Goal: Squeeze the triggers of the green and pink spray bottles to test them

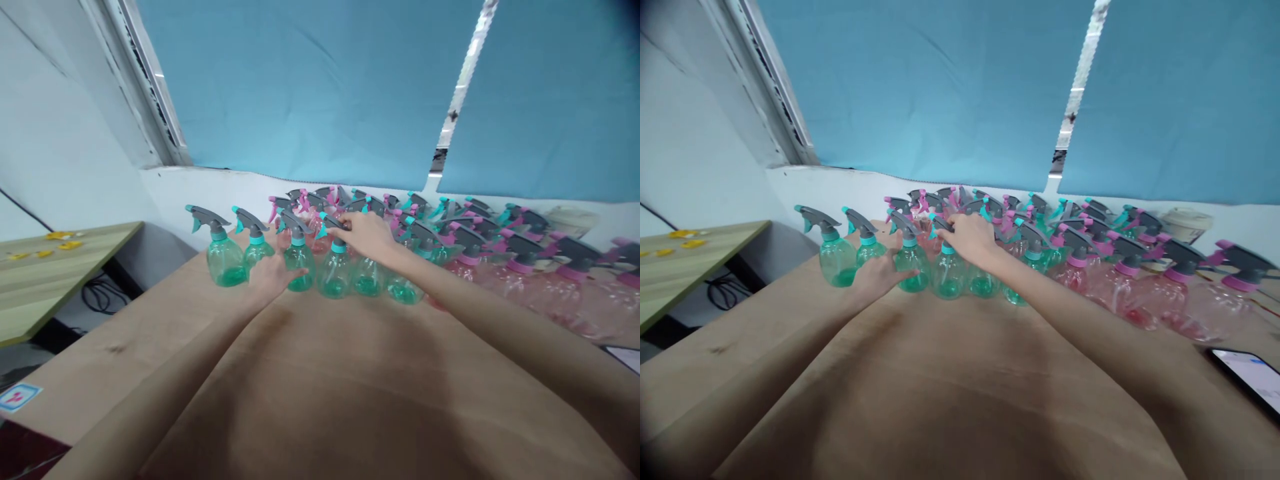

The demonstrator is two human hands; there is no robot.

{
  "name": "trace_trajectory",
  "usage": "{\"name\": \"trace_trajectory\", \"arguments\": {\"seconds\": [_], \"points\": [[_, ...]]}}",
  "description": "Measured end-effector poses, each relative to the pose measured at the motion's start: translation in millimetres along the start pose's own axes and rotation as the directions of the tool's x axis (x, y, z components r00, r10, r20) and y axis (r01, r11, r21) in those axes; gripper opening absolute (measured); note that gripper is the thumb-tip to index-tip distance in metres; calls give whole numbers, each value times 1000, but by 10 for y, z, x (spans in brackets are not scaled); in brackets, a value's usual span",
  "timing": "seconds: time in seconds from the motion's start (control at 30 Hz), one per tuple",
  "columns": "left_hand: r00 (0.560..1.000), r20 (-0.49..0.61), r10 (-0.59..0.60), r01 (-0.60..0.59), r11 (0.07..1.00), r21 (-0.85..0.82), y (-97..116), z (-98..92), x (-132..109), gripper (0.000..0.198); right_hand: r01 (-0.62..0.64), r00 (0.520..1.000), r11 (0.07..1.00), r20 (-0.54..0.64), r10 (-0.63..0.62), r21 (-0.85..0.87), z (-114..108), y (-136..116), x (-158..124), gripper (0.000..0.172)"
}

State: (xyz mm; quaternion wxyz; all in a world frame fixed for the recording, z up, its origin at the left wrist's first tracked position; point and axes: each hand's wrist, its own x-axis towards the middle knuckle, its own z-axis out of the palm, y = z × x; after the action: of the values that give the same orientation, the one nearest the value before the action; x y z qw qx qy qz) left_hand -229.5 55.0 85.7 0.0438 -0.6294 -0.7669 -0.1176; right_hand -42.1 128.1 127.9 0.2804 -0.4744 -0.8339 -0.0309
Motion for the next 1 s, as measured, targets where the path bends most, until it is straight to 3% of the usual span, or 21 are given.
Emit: {"name": "trace_trajectory", "arguments": {"seconds": [0.13, 0.23, 0.37, 0.5, 0.6, 0.77, 0.93, 1.0], "points": [[999, -15, -30, 30, 999, -12, 18, 6, -25, 78, 10, 1000, 1000, 1, -10, 20, -39, -3, -65, 39], [998, -49, -37, 35, 999, -29, 27, -26, -132, 65, 11, 1000, 998, 6, -12, 59, -96, -16, -146, 38], [986, -144, 81, -100, 986, -133, 130, -40, -419, 48, 22, 999, 995, 36, -25, 99, -206, -58, -295, 36], [953, -173, 249, -287, 924, -253, 368, 80, -757, 59, 37, 998, 991, 54, -45, 130, -323, -87, -517, 35], [956, -140, 257, -291, 887, -358, 567, 218, -998, 71, 76, 996, 990, 32, -81, 121, -437, -68, -731, 38], [931, -187, 314, -365, 775, -515, 862, 364, -1337, 69, 127, 988, 981, 72, -138, 146, -700, 96, -1094, 38], [919, -168, 357, -379, 678, -630, 1215, 444, -1604, 70, 110, 955, 903, 206, -211, 416, -997, 448, -1479, 37], [905, -151, 398, -390, 632, -669, 1370, 474, -1689, 69, 57, 935, 857, 273, -225, 512, -1114, 615, -1652, 50]]}}
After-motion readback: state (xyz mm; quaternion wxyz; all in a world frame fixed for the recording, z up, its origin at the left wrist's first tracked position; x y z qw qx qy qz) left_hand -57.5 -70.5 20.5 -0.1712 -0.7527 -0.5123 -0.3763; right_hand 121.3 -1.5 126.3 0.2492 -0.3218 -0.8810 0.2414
